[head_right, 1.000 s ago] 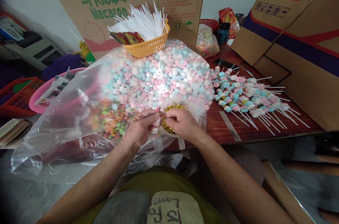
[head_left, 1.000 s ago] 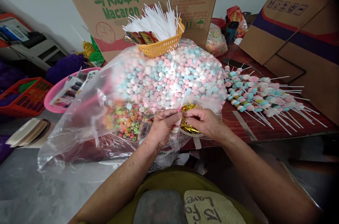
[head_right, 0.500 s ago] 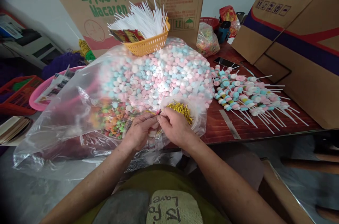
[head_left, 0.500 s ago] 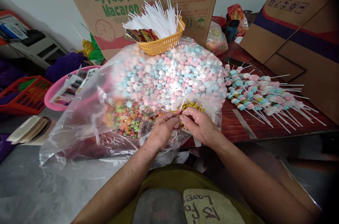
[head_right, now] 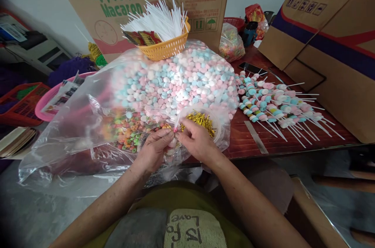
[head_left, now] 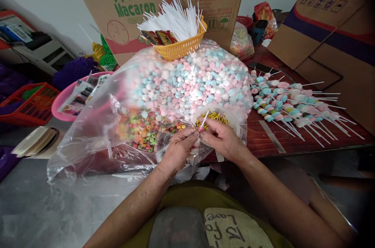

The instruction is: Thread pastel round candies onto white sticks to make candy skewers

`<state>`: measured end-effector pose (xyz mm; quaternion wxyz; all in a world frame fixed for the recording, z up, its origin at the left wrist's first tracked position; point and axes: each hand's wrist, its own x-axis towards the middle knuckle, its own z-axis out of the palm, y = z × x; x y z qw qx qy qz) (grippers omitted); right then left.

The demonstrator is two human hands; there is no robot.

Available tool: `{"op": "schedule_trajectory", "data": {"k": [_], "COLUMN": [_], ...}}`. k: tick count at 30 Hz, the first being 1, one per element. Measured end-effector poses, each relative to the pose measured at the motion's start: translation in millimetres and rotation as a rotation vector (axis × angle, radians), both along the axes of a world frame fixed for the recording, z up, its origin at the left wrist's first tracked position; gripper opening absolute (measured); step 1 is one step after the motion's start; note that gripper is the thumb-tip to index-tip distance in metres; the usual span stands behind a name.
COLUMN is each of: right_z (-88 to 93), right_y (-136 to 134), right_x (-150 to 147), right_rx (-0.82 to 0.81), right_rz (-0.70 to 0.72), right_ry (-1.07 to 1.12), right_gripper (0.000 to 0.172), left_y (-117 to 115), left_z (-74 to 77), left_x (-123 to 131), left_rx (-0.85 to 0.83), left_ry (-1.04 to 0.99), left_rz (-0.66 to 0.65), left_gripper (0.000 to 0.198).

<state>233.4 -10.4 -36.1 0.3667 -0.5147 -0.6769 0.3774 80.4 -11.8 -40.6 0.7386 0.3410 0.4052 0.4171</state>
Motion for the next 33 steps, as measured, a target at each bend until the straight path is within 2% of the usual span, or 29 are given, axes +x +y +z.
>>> {"op": "schedule_trajectory", "data": {"k": [2, 4, 5, 7, 9, 11, 12, 14, 16, 19, 22, 24, 26, 28, 30, 32, 33], "right_z": [12.3, 27.5, 34.0, 41.1, 38.5, 28.8, 23.1, 12.7, 5.9, 1.3, 0.9, 3.8, 10.0, 17.7, 23.0, 22.5, 20.1], "right_y": [-4, -5, -4, -3, -2, -5, -7, -12, -15, -17, -12, -5, 3, 8, 7, 2, -2], "right_x": [6, 12, 14, 16, 11, 2, -3, -14, -21, -24, -19, -13, -8, -8, -16, -31, -40], "right_rx": [0.179, 0.303, 0.308, 0.218, 0.061, -0.044, -0.046, 0.072, 0.302, 0.601, 0.702, 0.774, 0.878, 0.979, 1.089, 1.196, 1.209], "right_rz": [0.172, 0.342, 0.408, 0.476, 0.420, 0.230, 0.122, -0.046, -0.108, -0.073, 0.078, 0.127, 0.083, -0.049, -0.137, -0.059, 0.012], "right_ry": [-0.084, -0.129, -0.118, -0.049, 0.054, 0.121, 0.122, 0.043, -0.102, -0.298, -0.420, -0.504, -0.588, -0.640, -0.635, -0.607, -0.582], "right_gripper": [0.021, 0.023, 0.023, 0.021, 0.020, 0.023, 0.025, 0.029, 0.032, 0.030, 0.027, 0.027, 0.029, 0.028, 0.025, 0.022, 0.022], "left_y": [1, 1, 1, -1, -3, -5, -6, -7, -9, -11, -14, -17, -19, -20, -20, -17, -15], "left_z": [5.6, 10.0, 11.2, 11.5, 9.5, 6.9, 5.9, 5.3, 6.7, 10.7, 12.7, 13.3, 15.8, 22.2, 33.0, 46.4, 52.6], "left_x": [-5, -9, -10, -9, -6, -3, -1, 1, 2, 4, 4, 2, -3, -13, -29, -50, -62], "left_rx": [-0.104, -0.182, -0.208, -0.230, -0.229, -0.204, -0.193, -0.180, -0.160, -0.099, 0.019, 0.130, 0.247, 0.266, 0.170, 0.106, 0.138], "left_ry": [-0.082, -0.170, -0.204, -0.254, -0.294, -0.314, -0.313, -0.286, -0.243, -0.174, -0.056, 0.045, 0.178, 0.291, 0.285, 0.166, 0.124], "left_rz": [-0.124, -0.253, -0.295, -0.312, -0.252, -0.113, -0.045, 0.056, 0.113, 0.175, 0.186, 0.183, 0.279, 0.354, 0.232, 0.072, 0.072], "left_gripper": [0.031, 0.032, 0.033, 0.036, 0.040, 0.043, 0.044, 0.046, 0.043, 0.036, 0.032, 0.032, 0.034, 0.043, 0.049, 0.060, 0.067]}}
